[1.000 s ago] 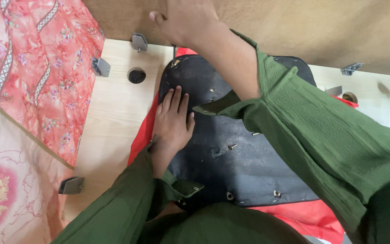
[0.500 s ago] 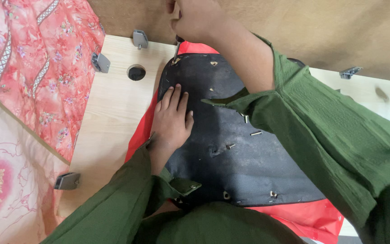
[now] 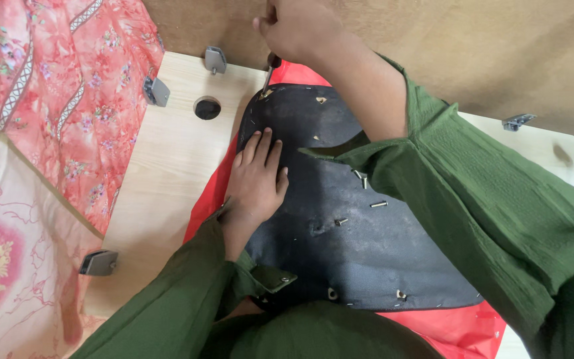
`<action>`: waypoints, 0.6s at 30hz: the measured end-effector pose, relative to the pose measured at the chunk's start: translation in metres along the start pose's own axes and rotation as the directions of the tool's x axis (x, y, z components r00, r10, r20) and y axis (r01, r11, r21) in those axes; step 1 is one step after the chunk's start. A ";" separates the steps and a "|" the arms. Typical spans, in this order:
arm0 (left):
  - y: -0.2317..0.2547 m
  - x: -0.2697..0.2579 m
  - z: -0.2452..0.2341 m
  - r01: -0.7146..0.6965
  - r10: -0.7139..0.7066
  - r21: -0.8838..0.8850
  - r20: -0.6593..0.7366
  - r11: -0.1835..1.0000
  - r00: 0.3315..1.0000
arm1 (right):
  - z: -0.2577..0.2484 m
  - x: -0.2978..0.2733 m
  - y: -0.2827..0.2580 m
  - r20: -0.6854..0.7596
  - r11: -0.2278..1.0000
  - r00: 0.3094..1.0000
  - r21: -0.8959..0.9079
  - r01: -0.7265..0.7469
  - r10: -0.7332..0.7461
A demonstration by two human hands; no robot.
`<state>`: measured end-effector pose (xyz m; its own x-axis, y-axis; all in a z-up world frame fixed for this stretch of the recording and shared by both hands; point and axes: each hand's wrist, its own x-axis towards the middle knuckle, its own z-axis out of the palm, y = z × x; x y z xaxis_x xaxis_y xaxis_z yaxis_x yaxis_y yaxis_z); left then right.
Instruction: The person removes screws from a black upholstered seat using a screwdriver. They unscrew each fastener and place the screws on the seat surface, continuing until several screws are removed.
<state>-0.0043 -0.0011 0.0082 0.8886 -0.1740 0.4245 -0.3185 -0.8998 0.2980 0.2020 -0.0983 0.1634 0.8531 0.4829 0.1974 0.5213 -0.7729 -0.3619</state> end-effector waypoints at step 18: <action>0.000 0.004 0.000 -0.009 0.007 0.041 0.047 0.999 0.999 | 0.010 0.000 -0.004 -0.044 0.978 0.978 0.016 0.206 -0.205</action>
<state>-0.0009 -0.0022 0.0102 0.9008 -0.1992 0.3859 -0.3130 -0.9137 0.2590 0.1993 -0.0911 0.1556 0.7282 0.6127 0.3071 0.6854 -0.6502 -0.3279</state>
